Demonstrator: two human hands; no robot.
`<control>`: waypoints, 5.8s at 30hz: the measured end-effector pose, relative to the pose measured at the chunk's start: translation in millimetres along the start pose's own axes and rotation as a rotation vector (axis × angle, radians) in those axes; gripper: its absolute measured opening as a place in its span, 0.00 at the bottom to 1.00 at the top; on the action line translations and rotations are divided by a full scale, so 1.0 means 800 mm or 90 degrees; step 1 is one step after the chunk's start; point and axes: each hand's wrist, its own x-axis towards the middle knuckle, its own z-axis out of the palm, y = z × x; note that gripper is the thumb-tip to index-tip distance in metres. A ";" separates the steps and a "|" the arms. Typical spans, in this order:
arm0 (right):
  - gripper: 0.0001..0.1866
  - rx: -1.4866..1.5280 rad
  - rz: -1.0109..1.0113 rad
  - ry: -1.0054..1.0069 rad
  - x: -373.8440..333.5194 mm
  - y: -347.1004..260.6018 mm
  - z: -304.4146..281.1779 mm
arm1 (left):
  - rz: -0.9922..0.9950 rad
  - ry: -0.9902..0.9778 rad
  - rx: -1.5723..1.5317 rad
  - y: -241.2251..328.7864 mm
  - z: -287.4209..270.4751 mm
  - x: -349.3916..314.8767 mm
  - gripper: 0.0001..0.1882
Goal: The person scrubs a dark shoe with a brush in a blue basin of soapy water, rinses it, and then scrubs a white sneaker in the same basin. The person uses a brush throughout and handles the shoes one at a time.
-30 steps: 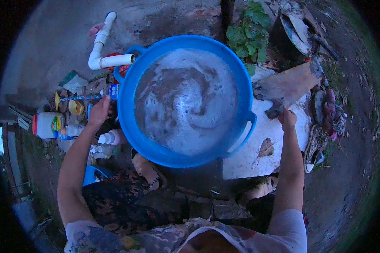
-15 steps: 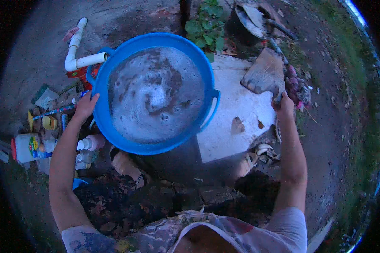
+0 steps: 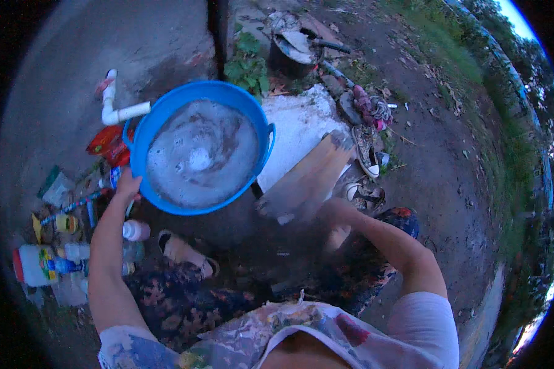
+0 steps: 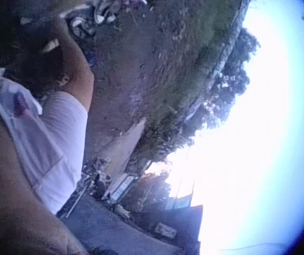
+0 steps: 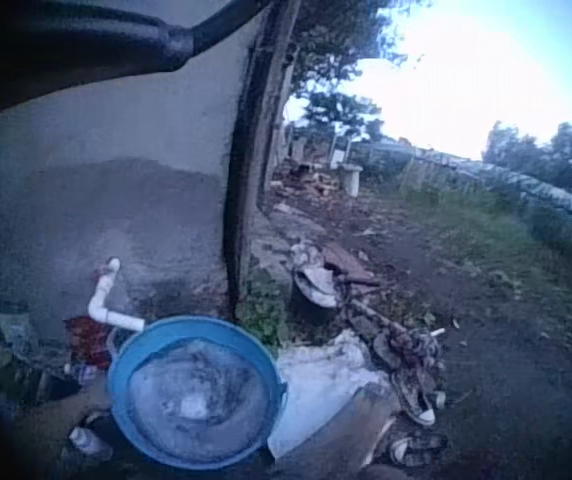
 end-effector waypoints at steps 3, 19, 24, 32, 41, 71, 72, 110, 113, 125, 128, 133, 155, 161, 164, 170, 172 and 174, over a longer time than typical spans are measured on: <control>0.24 0.359 0.110 0.151 0.031 -0.140 -0.094 | -0.023 0.064 0.019 -0.045 0.019 0.020 0.22; 0.16 0.770 0.225 0.221 0.139 -0.226 -0.100 | 0.017 0.122 0.045 -0.011 0.039 -0.048 0.24; 0.16 0.672 0.186 0.217 0.084 -0.212 -0.105 | 0.111 0.075 0.001 -0.036 0.056 -0.056 0.26; 0.13 0.828 0.217 0.378 0.026 -0.113 -0.082 | 0.167 -0.007 0.061 0.087 0.079 -0.103 0.18; 0.09 0.933 0.219 0.424 0.016 0.023 -0.166 | 0.135 -0.098 0.073 0.292 0.166 -0.111 0.12; 0.24 0.976 0.139 0.657 0.014 0.047 -0.232 | 0.117 -0.165 0.102 0.425 0.223 -0.071 0.08; 0.23 0.958 0.108 0.664 0.024 0.052 -0.213 | 0.128 -0.179 0.077 0.389 0.222 -0.059 0.10; 0.07 1.094 0.192 0.438 0.027 0.072 -0.232 | 0.258 -0.015 0.069 0.310 0.232 -0.081 0.14; 0.07 0.973 0.123 0.487 0.029 0.024 -0.216 | 0.274 0.048 0.055 0.251 0.220 -0.078 0.14; 0.09 1.149 0.352 0.255 0.043 0.038 -0.222 | 0.190 -0.053 0.354 0.530 0.113 -0.035 0.07; 0.10 1.303 0.403 0.208 0.073 0.093 -0.227 | 0.305 -0.042 0.648 0.670 0.163 -0.011 0.08; 0.10 1.331 0.338 0.193 0.066 0.144 -0.235 | 0.375 -0.056 0.875 0.767 0.225 -0.050 0.08; 0.05 0.706 0.088 0.174 0.030 -0.144 -0.194 | 0.163 -0.061 0.169 0.157 0.000 -0.199 0.15; 0.09 0.560 -0.038 0.278 0.080 -0.221 -0.183 | 0.079 -0.040 0.036 0.070 0.002 -0.138 0.09; 0.14 0.477 -0.086 0.269 0.141 -0.211 -0.146 | 0.097 -0.017 -0.019 0.033 -0.003 -0.112 0.10; 0.29 -0.149 -0.223 0.542 0.199 -0.312 -0.158 | 0.142 0.206 -0.031 -0.063 0.026 -0.086 0.11; 0.26 -0.070 -0.343 0.498 0.227 -0.432 -0.193 | 0.150 0.236 -0.057 -0.074 0.033 -0.091 0.11; 0.19 0.079 -0.444 0.420 0.273 -0.535 -0.215 | 0.098 0.168 -0.106 -0.057 0.025 -0.097 0.11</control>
